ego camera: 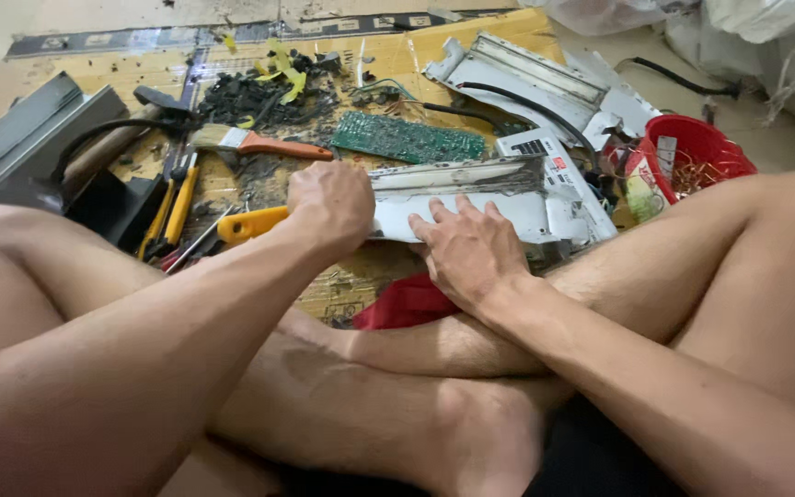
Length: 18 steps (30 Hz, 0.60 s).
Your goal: The person sits on the floor and uses a knife to pry and scrape a white metal casing, likely from an electronic device. They repeatedly scrape the edges and interior surfaces of the casing to remove residue or separate parts.
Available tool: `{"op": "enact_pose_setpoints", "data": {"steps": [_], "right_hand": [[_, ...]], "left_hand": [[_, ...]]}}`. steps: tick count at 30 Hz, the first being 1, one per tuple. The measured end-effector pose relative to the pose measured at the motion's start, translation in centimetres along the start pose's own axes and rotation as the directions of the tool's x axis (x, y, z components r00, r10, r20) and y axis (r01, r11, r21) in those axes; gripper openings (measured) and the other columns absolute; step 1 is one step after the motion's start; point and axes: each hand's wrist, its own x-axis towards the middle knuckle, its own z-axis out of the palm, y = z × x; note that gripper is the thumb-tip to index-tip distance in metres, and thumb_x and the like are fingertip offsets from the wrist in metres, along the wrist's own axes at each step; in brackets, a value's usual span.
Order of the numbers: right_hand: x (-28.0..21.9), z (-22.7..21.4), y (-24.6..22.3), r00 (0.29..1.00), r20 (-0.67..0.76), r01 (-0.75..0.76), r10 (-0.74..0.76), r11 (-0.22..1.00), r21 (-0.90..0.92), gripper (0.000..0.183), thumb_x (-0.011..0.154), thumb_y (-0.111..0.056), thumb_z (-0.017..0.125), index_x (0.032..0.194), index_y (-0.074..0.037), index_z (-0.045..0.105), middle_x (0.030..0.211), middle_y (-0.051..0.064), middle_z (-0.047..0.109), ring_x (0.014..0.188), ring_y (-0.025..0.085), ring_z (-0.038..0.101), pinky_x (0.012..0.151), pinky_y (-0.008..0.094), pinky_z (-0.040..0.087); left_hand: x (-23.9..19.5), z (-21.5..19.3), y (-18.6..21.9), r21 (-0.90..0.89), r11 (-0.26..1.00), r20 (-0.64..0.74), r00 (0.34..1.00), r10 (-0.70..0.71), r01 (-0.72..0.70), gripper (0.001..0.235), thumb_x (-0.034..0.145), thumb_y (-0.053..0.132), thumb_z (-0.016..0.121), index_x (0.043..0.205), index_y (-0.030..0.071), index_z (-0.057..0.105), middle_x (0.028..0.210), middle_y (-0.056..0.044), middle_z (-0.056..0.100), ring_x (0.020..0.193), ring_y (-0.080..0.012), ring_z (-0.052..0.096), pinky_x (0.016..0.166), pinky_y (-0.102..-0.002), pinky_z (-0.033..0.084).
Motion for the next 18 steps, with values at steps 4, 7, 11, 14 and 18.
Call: {"op": "enact_pose_setpoints", "data": {"steps": [4, 7, 11, 14, 18], "right_hand": [[0.1, 0.4, 0.4, 1.000, -0.017, -0.001, 0.000, 1.000, -0.024, 0.034, 0.093, -0.032, 0.057, 0.125, -0.030, 0.068, 0.130, 0.008, 0.067, 0.122, 0.035, 0.061, 0.097, 0.058, 0.050], [0.3, 0.8, 0.1, 1.000, -0.013, 0.018, -0.018, 1.000, -0.024, 0.033, 0.091, -0.030, 0.058, 0.123, -0.029, 0.067, 0.128, 0.009, 0.068, 0.119, 0.035, 0.063, 0.095, 0.058, 0.051], [0.0, 0.1, 0.2, 1.000, 0.021, 0.016, -0.016, 1.000, 0.004, 0.035, 0.092, -0.028, 0.057, 0.126, -0.027, 0.067, 0.130, 0.011, 0.067, 0.121, 0.037, 0.061, 0.096, 0.060, 0.050], [0.2, 0.3, 0.2, 1.000, 0.003, 0.005, -0.005, 1.000, 0.009, 0.034, 0.092, -0.030, 0.057, 0.125, -0.027, 0.068, 0.129, 0.011, 0.067, 0.120, 0.037, 0.062, 0.097, 0.060, 0.050], [0.2, 0.7, 0.3, 1.000, 0.011, 0.000, 0.000, 1.000, 0.029, 0.034, 0.093, -0.029, 0.058, 0.125, -0.026, 0.068, 0.129, 0.011, 0.067, 0.119, 0.037, 0.062, 0.098, 0.059, 0.049]], "left_hand": [[0.1, -0.1, -0.3, -0.073, 0.994, -0.060, 0.995, 0.073, -0.078, 0.035, 0.096, 0.021, 0.048, 0.101, 0.006, 0.079, 0.091, -0.014, 0.078, 0.094, -0.0350, 0.076, 0.072, -0.055, 0.061], [-2.6, -1.7, -0.5, -0.214, 0.976, -0.007, 0.999, 0.043, -0.043, 0.039, 0.094, 0.026, 0.048, 0.102, 0.002, 0.078, 0.095, -0.022, 0.077, 0.099, -0.0417, 0.074, 0.080, -0.058, 0.059], [-2.2, -1.3, -1.4, -0.189, 0.977, 0.055, 0.992, 0.114, -0.102, 0.039, 0.093, 0.030, 0.052, 0.103, 0.001, 0.077, 0.101, -0.022, 0.077, 0.104, -0.0428, 0.072, 0.083, -0.058, 0.058], [-1.9, -1.5, -1.5, -0.180, 0.978, 0.031, 0.993, 0.110, -0.103, 0.039, 0.091, 0.028, 0.050, 0.103, 0.002, 0.077, 0.100, -0.022, 0.077, 0.103, -0.0425, 0.073, 0.083, -0.057, 0.059], [-3.0, -2.7, -1.5, -0.178, 0.983, 0.055, 0.997, 0.049, -0.038, 0.043, 0.091, 0.030, 0.049, 0.106, 0.003, 0.077, 0.108, -0.024, 0.076, 0.109, -0.0448, 0.070, 0.090, -0.057, 0.056]]}}
